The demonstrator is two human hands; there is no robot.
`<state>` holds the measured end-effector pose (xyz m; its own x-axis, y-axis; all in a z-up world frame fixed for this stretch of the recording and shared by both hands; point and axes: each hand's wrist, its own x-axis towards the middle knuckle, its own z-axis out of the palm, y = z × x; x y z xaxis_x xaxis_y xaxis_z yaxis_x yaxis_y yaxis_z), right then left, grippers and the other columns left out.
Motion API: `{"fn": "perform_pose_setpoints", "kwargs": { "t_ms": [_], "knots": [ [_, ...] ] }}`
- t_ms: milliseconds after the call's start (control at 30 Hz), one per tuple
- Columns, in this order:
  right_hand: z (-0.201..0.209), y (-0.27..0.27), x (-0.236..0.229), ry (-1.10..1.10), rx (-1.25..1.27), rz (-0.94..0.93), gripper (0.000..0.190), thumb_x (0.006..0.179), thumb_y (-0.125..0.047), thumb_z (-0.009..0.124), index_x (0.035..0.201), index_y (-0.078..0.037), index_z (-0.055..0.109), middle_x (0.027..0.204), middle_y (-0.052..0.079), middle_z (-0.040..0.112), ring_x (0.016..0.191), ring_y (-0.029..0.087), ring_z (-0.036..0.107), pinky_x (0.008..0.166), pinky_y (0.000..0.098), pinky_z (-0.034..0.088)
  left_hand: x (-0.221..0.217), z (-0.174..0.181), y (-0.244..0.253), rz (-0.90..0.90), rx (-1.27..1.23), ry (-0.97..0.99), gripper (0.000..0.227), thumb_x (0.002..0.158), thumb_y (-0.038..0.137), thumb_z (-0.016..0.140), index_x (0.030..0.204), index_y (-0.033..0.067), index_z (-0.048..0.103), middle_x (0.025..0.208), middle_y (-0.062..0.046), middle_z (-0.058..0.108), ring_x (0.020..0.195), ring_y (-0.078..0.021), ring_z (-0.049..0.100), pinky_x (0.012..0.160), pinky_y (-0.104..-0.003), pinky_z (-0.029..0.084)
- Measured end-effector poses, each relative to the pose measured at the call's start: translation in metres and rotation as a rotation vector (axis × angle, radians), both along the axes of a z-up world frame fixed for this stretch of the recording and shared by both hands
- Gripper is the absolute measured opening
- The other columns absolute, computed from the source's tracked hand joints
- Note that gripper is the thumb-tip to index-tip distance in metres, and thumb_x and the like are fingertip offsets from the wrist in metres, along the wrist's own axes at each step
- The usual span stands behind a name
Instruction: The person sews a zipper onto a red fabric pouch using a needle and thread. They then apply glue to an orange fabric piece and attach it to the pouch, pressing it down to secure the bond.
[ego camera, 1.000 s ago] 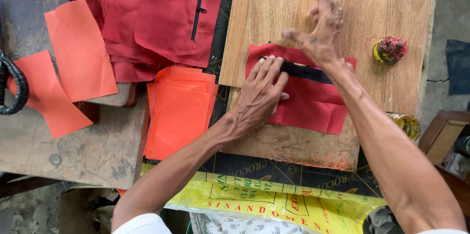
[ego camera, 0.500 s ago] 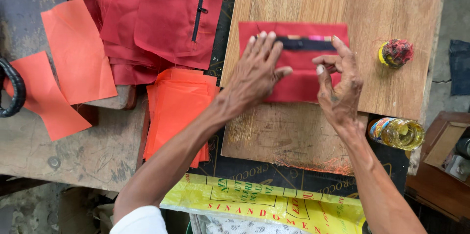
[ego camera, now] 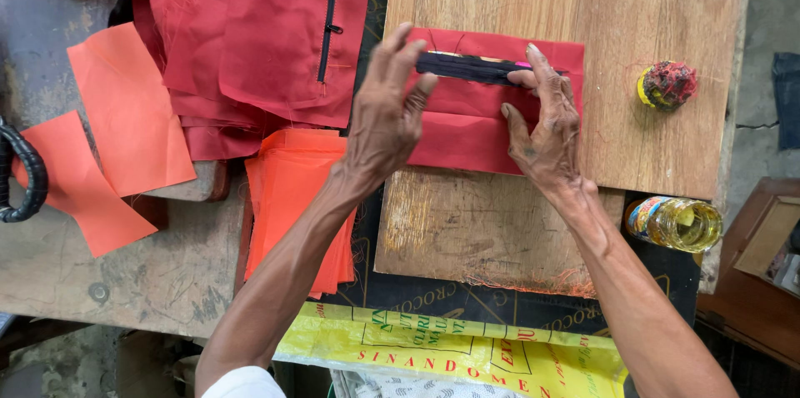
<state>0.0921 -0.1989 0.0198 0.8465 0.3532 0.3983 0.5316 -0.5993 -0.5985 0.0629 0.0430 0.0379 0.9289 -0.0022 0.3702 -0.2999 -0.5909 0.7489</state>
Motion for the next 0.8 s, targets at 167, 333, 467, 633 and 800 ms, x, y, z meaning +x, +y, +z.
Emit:
{"fn": "perform_pose_setpoints", "kwargs": {
  "t_ms": [167, 333, 467, 633, 800],
  "knots": [
    [-0.004, 0.003, 0.009, 0.025, -0.002, -0.005, 0.077, 0.092, 0.002, 0.076, 0.158, -0.002, 0.038, 0.126, 0.015, 0.071, 0.124, 0.032, 0.062, 0.109, 0.0417, 0.051, 0.001, 0.004, -0.007, 0.069, -0.178, -0.001, 0.034, 0.114, 0.028, 0.052, 0.139, 0.0042, 0.055, 0.127, -0.014, 0.059, 0.112, -0.0259, 0.067, 0.098, -0.039, 0.058],
    [-0.006, 0.004, 0.02, -0.025, 0.031, 0.012, 0.075, 0.094, -0.001, 0.075, 0.158, -0.001, 0.037, 0.128, 0.017, 0.069, 0.12, 0.031, 0.066, 0.103, 0.0405, 0.054, 0.006, 0.0, -0.006, 0.008, -0.258, 0.102, 0.04, 0.112, 0.031, 0.05, 0.142, 0.0034, 0.051, 0.126, -0.018, 0.057, 0.112, -0.0265, 0.067, 0.093, -0.037, 0.058],
    [-0.002, 0.0, 0.017, -0.056, 0.075, -0.043, 0.058, 0.109, -0.004, 0.067, 0.159, -0.001, 0.038, 0.126, 0.017, 0.068, 0.109, 0.024, 0.069, 0.097, 0.0381, 0.06, 0.005, -0.003, -0.005, 0.008, -0.24, 0.087, 0.042, 0.113, 0.032, 0.05, 0.144, 0.0035, 0.049, 0.125, -0.019, 0.057, 0.111, -0.027, 0.067, 0.096, -0.039, 0.057],
    [0.004, -0.007, -0.013, 0.061, 0.142, -0.095, 0.049, 0.109, 0.001, 0.052, 0.156, -0.002, 0.043, 0.117, 0.014, 0.069, 0.102, 0.022, 0.072, 0.092, 0.0359, 0.06, 0.006, -0.002, -0.002, -0.002, -0.213, 0.08, 0.04, 0.113, 0.031, 0.049, 0.142, 0.0028, 0.051, 0.125, -0.018, 0.059, 0.112, -0.0277, 0.066, 0.096, -0.039, 0.056],
    [0.011, -0.01, -0.02, 0.105, 0.384, -0.111, 0.041, 0.109, 0.002, 0.052, 0.15, -0.002, 0.047, 0.115, 0.013, 0.067, 0.099, 0.021, 0.071, 0.092, 0.0341, 0.06, -0.002, 0.019, -0.003, 0.042, -0.187, -0.009, 0.035, 0.115, 0.029, 0.049, 0.139, 0.0041, 0.055, 0.131, -0.016, 0.059, 0.116, -0.0271, 0.066, 0.097, -0.038, 0.057]
  ]
}}
